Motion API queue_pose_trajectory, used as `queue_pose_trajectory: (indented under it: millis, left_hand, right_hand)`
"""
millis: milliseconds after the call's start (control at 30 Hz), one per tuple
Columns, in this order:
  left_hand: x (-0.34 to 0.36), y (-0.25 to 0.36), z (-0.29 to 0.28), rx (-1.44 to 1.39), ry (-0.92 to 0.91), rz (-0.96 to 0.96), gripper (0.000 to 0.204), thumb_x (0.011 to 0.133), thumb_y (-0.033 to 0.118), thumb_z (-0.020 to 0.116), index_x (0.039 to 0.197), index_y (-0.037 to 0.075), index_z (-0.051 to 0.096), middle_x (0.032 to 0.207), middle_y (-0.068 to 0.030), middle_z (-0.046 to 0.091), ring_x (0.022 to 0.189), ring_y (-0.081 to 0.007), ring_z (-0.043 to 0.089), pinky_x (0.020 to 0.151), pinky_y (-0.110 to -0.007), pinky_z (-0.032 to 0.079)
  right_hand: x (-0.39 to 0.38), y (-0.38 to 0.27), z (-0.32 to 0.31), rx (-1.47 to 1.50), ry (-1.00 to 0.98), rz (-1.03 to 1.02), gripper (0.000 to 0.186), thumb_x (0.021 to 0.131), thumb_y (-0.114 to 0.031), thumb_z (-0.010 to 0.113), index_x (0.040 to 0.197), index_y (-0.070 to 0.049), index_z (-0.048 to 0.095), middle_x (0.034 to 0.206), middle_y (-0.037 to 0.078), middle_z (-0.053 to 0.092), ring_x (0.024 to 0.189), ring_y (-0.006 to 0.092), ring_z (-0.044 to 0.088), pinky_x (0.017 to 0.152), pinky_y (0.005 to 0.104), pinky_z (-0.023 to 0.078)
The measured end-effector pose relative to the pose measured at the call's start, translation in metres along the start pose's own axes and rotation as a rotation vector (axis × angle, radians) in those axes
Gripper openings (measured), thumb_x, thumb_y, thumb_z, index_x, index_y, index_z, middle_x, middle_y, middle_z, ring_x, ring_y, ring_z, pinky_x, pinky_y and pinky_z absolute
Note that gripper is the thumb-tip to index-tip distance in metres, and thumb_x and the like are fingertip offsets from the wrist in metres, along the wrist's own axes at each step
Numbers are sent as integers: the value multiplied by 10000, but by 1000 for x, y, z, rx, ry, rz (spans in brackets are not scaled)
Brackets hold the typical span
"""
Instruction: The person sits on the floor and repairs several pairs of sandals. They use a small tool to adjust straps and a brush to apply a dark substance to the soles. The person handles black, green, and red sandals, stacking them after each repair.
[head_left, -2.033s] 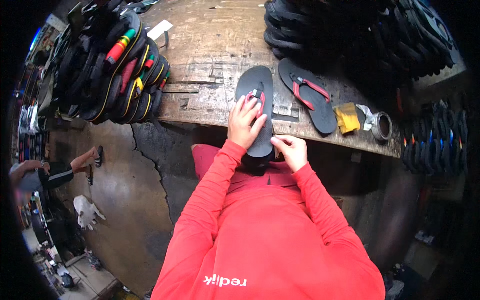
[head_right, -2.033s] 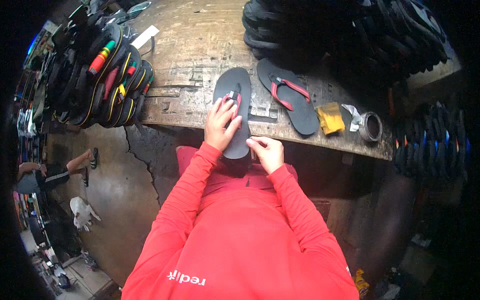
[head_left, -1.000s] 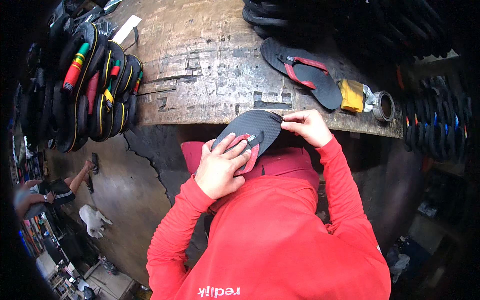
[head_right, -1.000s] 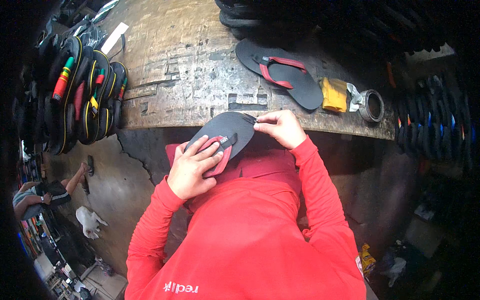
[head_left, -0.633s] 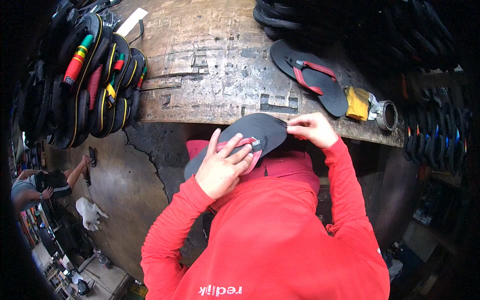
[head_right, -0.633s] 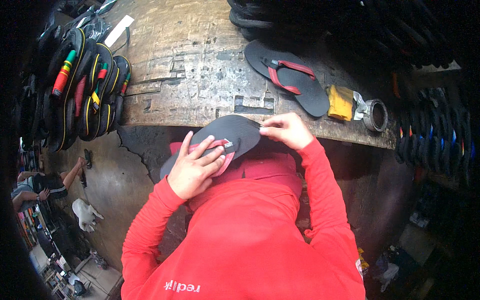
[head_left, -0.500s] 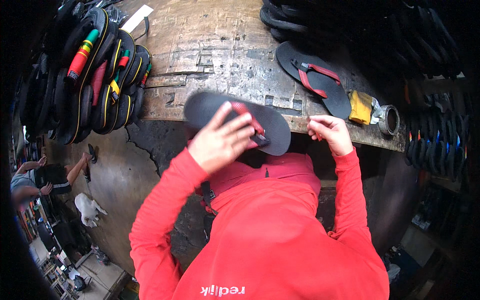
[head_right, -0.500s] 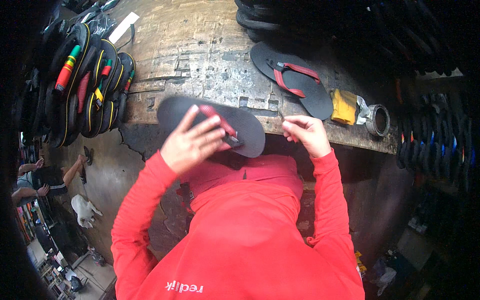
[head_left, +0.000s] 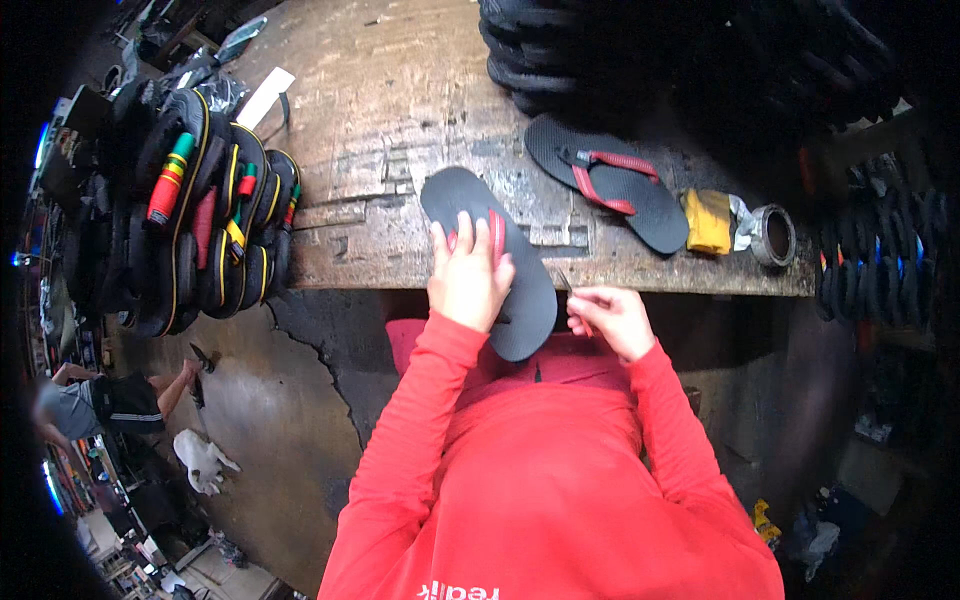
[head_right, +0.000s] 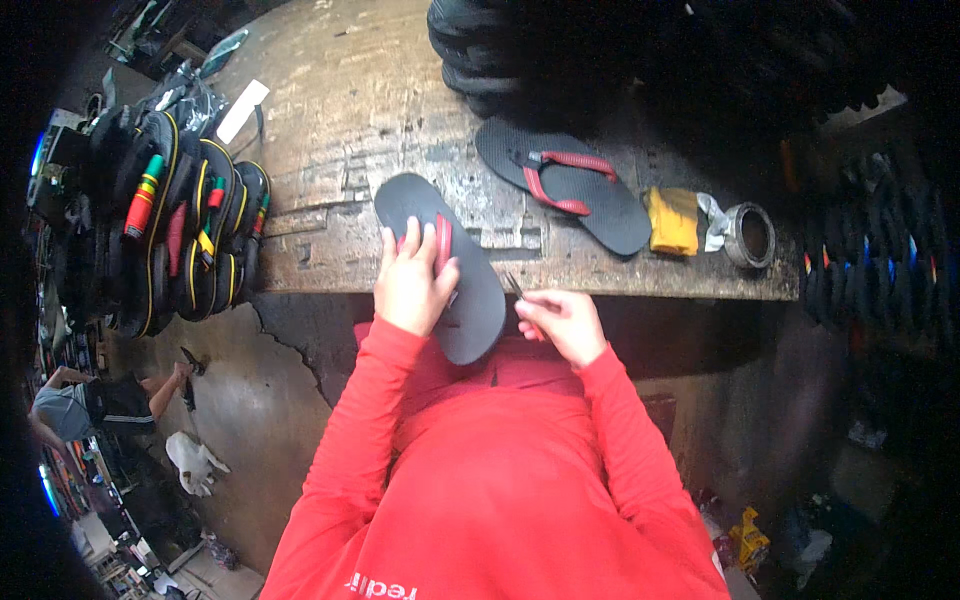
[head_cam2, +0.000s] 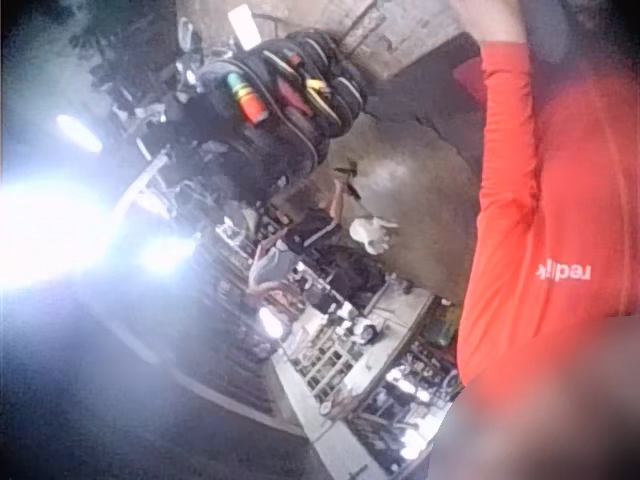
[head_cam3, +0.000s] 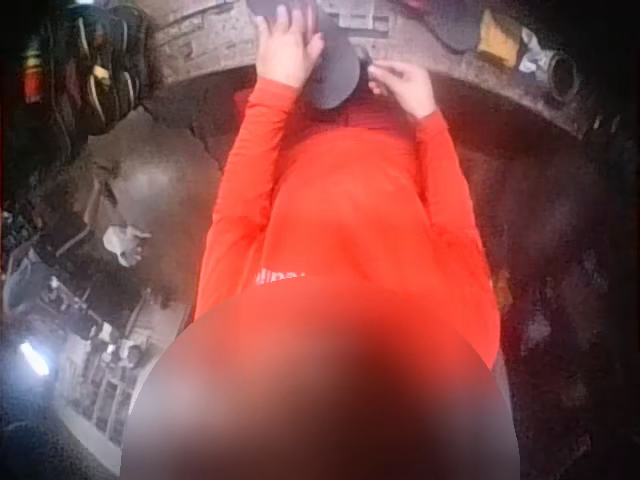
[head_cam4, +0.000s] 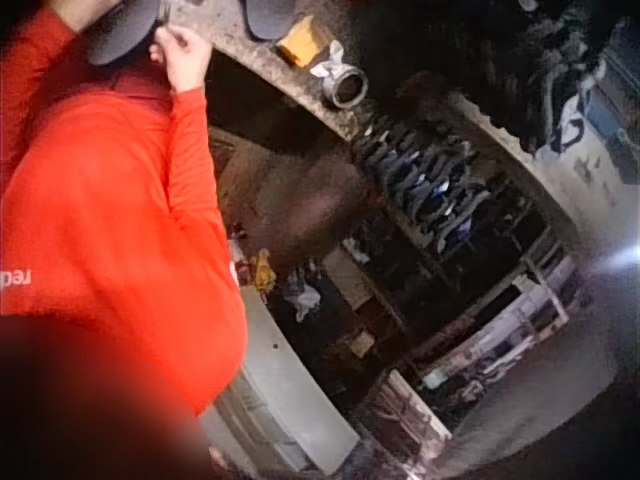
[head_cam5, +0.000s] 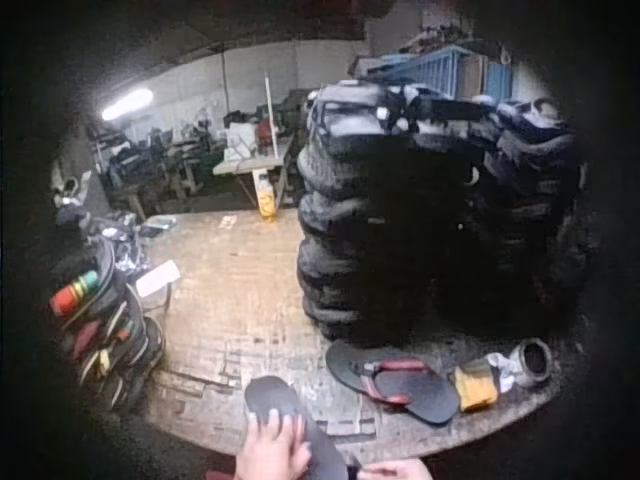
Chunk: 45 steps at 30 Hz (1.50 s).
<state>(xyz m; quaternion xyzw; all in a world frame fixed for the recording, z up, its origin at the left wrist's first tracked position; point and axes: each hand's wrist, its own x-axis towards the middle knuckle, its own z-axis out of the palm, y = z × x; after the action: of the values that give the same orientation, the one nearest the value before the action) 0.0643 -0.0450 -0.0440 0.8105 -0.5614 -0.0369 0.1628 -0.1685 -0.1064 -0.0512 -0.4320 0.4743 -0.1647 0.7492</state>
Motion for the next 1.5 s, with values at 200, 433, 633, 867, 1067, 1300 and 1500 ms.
queue_pose_trajectory:
  millis: [200,433,633,867,1067,1300,1500]
  left_hand:
    - [-37,-15,-25,-147,-91,155,519,762,103,646,1278,71,691,1379,-186,627,1321,-487,514,1158,-457,404]
    - [-63,-10,-70,-190,-313,355,383,770,84,673,1140,128,762,1311,-61,692,1330,-373,556,1005,-430,545]
    - [9,-26,-102,89,-172,750,297,737,92,701,996,202,797,1384,-9,647,1422,-318,456,1174,-560,311]
    - [73,-61,-98,341,-94,694,70,709,74,680,669,132,683,1405,3,633,1490,-293,379,1211,-628,210]
    - [5,-17,-61,-243,94,619,333,689,-26,685,999,93,695,1241,-76,696,1218,-278,638,1131,-500,391]
    - [9,70,27,-68,29,327,675,878,385,731,1410,24,528,1501,-163,511,1443,-327,425,1156,-626,285]
    - [39,64,43,-54,53,414,730,798,249,714,1430,-41,491,1491,-220,505,1422,-353,449,1205,-553,271]
  right_hand:
    - [-11,9,0,-196,46,-126,243,931,-104,745,1135,27,726,878,32,713,737,83,638,655,231,509]
    - [5,3,-31,-106,-2,-389,306,905,-122,783,1161,18,690,953,33,704,846,84,643,774,244,535]
    - [16,-64,-97,-528,635,-546,184,971,-154,672,1045,13,695,862,24,694,771,69,614,711,260,511]
    - [65,-95,-75,-1174,621,-662,429,957,-330,657,1155,48,702,1070,246,717,989,344,710,910,377,542]
    - [15,-36,-74,-463,157,-362,225,973,-233,689,973,-8,686,671,-28,566,648,35,474,578,261,403]
    - [-37,6,-83,-99,158,-204,245,982,-105,677,1196,-46,573,819,-48,562,626,28,491,542,204,413]
    - [-59,3,-105,-86,153,-210,374,1002,-101,636,1352,-3,546,955,51,686,771,96,642,667,234,514]
